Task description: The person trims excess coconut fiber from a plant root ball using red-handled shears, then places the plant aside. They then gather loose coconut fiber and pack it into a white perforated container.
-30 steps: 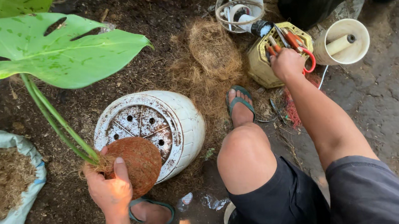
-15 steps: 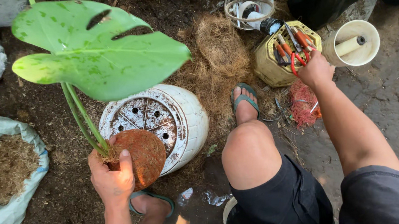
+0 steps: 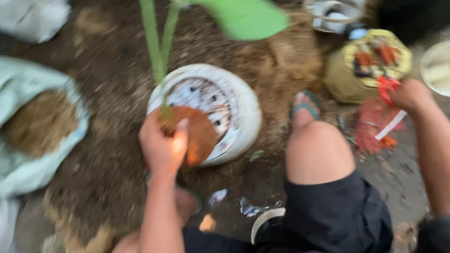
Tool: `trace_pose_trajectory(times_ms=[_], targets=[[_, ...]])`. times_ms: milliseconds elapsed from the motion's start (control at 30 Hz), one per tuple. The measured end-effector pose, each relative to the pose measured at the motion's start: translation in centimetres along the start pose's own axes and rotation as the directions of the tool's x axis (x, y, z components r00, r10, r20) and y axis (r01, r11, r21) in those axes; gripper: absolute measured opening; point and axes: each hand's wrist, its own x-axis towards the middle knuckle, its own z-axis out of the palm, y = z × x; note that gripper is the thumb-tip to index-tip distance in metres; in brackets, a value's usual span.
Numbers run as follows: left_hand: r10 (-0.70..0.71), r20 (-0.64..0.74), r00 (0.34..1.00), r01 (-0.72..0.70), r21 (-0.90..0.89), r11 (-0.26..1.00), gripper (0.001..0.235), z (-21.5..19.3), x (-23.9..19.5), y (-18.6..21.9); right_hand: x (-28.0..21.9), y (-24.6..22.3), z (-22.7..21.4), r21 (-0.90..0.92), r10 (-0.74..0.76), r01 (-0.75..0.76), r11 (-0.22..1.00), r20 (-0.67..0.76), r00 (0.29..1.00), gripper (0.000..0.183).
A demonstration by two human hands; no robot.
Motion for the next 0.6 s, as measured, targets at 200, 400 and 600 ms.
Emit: trace_pose_trajectory(times_ms=[200,400,600], targets=[[0.119,-0.124,0.985,-0.105,0.114,0.988,0.056,1.0,0.0,-1.1,-5.6,3.1,-0.8,0.661,-0.067,0.069,0.748,-0.028,0.997,0.026],[0.05,-0.142,0.989,-0.045,0.036,0.998,0.043,0.7,0.5,0.2,-13.2,-0.5,-6.7,0.805,-0.242,0.365,0.468,-0.281,0.929,0.033],[0.01,-0.162,0.987,-0.03,-0.122,0.992,0.03,1.2,0.3,-0.7,-25.4,-10.0,-15.6,0.759,-0.543,0.591,0.273,-0.386,0.746,0.025]])
